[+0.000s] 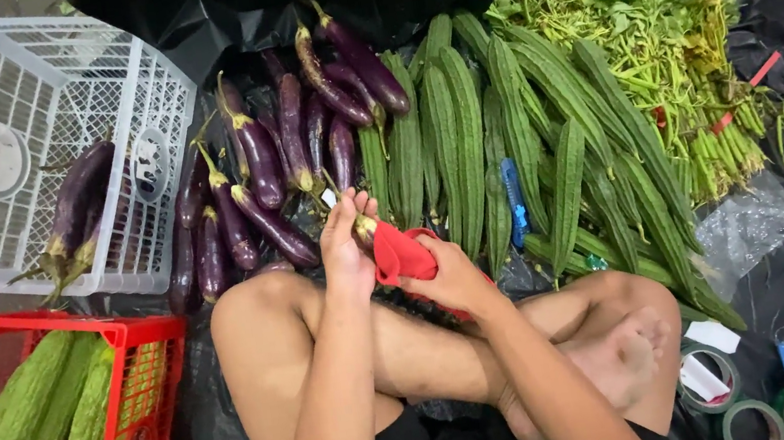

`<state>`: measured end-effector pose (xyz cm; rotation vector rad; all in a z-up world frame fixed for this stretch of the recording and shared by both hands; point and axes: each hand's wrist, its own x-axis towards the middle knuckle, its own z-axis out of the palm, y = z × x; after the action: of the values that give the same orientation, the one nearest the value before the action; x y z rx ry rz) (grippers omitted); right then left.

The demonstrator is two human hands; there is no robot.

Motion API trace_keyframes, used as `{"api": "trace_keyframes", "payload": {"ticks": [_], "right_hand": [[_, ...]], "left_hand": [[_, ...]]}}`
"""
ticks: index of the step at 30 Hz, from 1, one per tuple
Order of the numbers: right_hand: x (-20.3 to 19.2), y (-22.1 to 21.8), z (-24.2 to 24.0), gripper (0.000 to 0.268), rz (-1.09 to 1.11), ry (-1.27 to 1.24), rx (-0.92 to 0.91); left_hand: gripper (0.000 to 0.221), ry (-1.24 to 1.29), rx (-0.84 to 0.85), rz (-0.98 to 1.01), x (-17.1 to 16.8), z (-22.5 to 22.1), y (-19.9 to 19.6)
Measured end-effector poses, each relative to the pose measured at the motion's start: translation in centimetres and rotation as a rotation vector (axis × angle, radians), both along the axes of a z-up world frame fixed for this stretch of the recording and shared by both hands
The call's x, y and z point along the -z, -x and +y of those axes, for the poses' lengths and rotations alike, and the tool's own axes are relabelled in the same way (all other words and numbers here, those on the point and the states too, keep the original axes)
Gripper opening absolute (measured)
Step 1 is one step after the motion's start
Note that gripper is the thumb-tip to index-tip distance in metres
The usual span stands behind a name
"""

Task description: A person is cleaning eggplants by wiping them with a red cloth and then placing them into a white plastic crate.

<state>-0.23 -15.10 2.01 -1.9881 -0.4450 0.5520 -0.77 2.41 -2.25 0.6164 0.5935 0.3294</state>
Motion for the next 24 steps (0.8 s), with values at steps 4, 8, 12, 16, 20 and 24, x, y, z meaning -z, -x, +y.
{"api": "trace_keyframes", "payload": {"ticks": [4, 8, 12, 16, 20, 24], "right_hand": [[0.4, -0.4, -0.2, 0.045, 0.007, -0.015, 0.043], [3.1, -0.7, -0.2, 0.034, 0.022, -0.083, 0.17], [1.6, -0.8, -0.2, 0.028, 0.044, -0.137, 0.227], [1.5, -1.2, 0.0, 0.034, 0.052, -0.112, 0.185], [1.7, -0.7, 0.1, 0.058, 0.102, -0.031, 0.082], [0.6, -0.7, 0.2, 0.055, 0.091, -0.016, 0.066]], "left_hand": [[0.024, -0.174, 0.118, 0.093, -2.0, -1.1, 0.1], [0.026, -0.377, 0.352, 0.114, 0.0, -2.9, -0.3], [0.02, -0.431, 0.437, 0.159, -0.4, -4.0, -0.5], [0.019, -0.407, 0.341, 0.154, -2.4, -2.7, -0.3], [0.026, -0.261, 0.158, 0.134, -5.5, -1.0, 0.1], [0.03, 0.032, 0.005, 0.074, 0.3, 1.1, -0.8]]}}
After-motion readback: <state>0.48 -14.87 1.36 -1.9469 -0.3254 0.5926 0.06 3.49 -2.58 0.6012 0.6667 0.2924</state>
